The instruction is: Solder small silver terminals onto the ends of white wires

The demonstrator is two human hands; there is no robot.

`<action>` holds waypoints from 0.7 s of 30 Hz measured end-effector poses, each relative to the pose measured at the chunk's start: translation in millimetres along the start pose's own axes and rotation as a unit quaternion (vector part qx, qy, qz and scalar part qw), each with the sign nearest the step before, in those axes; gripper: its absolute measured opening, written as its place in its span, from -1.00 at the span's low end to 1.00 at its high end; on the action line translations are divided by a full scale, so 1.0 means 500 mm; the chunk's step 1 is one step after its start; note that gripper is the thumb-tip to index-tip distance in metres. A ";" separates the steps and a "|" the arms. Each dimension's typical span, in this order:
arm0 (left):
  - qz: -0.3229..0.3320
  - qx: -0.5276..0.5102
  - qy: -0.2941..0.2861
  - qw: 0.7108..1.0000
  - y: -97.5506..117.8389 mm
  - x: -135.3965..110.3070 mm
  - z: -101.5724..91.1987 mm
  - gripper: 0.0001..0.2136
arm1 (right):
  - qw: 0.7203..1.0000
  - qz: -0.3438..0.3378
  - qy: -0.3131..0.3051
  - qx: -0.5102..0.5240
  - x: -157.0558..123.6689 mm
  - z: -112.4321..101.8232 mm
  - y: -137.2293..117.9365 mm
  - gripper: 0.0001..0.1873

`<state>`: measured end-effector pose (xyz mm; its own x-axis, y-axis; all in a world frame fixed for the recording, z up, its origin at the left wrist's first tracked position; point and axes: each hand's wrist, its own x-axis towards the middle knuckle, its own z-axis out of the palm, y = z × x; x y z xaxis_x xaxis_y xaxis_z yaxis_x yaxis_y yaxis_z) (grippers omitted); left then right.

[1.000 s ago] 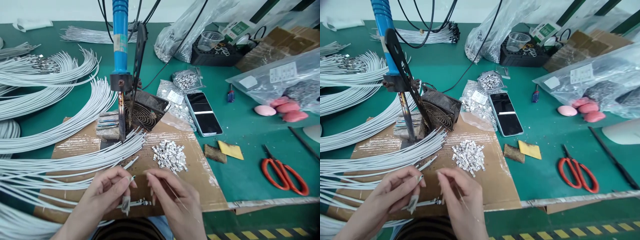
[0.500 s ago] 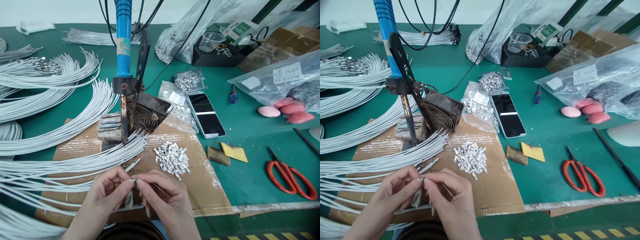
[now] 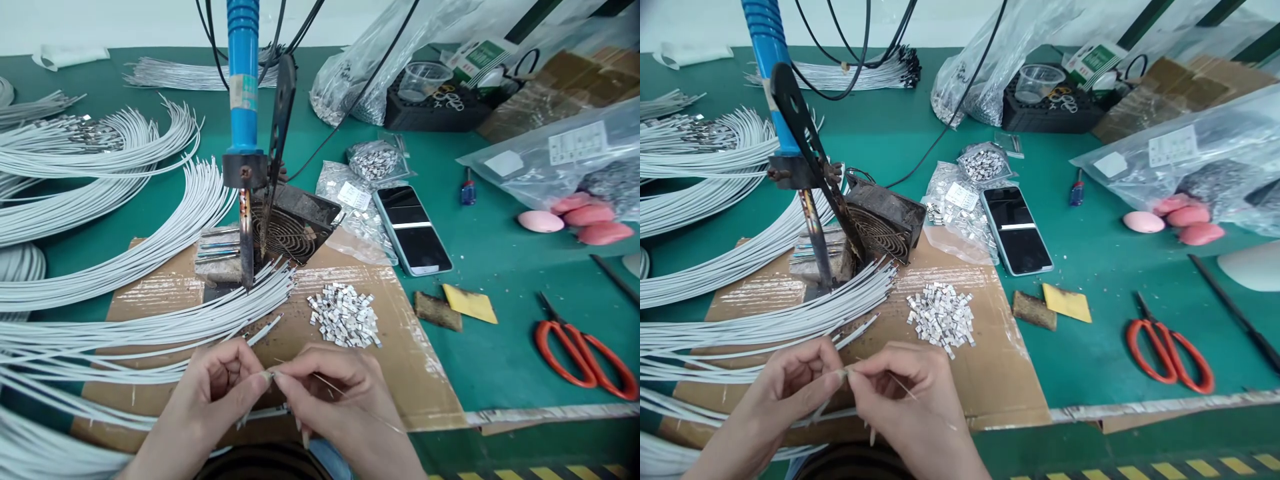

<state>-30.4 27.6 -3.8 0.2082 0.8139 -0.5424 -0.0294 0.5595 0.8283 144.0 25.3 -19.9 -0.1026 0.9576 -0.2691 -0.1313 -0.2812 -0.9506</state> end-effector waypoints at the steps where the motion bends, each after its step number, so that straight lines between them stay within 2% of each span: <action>1: 0.000 0.013 0.012 1.000 0.000 -0.001 0.002 -0.56 | 0.999 -0.034 -0.008 -0.033 0.002 -0.003 0.000 -0.85; 3: 0.003 0.045 0.043 0.998 0.001 -0.004 0.008 -0.59 | 0.995 -0.072 -0.027 -0.067 0.006 -0.008 0.000 -0.83; 7: 0.026 0.090 0.100 0.991 0.000 -0.011 0.026 -0.66 | 0.998 -0.050 -0.028 -0.031 0.006 -0.008 -0.011 -0.85; 11: 0.053 0.089 0.142 0.984 -0.006 -0.015 0.044 -0.66 | 0.999 0.015 0.048 0.006 -0.005 0.013 -0.024 -0.88; 13: 0.054 0.061 0.157 0.984 -0.008 -0.016 0.053 -0.63 | 0.993 0.060 0.090 0.036 -0.013 0.032 -0.017 -0.84; 15: 0.054 0.013 0.164 0.985 -0.010 -0.017 0.060 -0.57 | 0.988 0.063 0.126 0.055 -0.019 0.051 0.003 -0.78; 16: 0.050 -0.014 0.164 0.985 -0.010 -0.017 0.061 -0.55 | 0.988 0.029 0.144 0.046 -0.022 0.059 0.015 -0.80; 18: 0.030 -0.070 0.158 0.985 -0.010 -0.015 0.058 -0.54 | 0.980 -0.089 0.176 -0.005 -0.024 0.070 0.038 -0.86; 20: 0.017 -0.106 0.145 0.983 -0.011 -0.011 0.049 -0.55 | 0.961 -0.197 0.181 -0.070 -0.024 0.070 0.050 -0.84; 21: 0.022 -0.111 0.136 0.984 -0.010 -0.008 0.044 -0.56 | 0.953 -0.230 0.170 -0.096 -0.022 0.066 0.050 -0.81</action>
<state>-9.6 17.9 -2.8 -0.0671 0.8329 -0.5494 -0.2525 0.5186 0.8169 109.4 5.7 -35.7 0.2513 0.9511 0.1797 0.1001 0.1591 -0.9822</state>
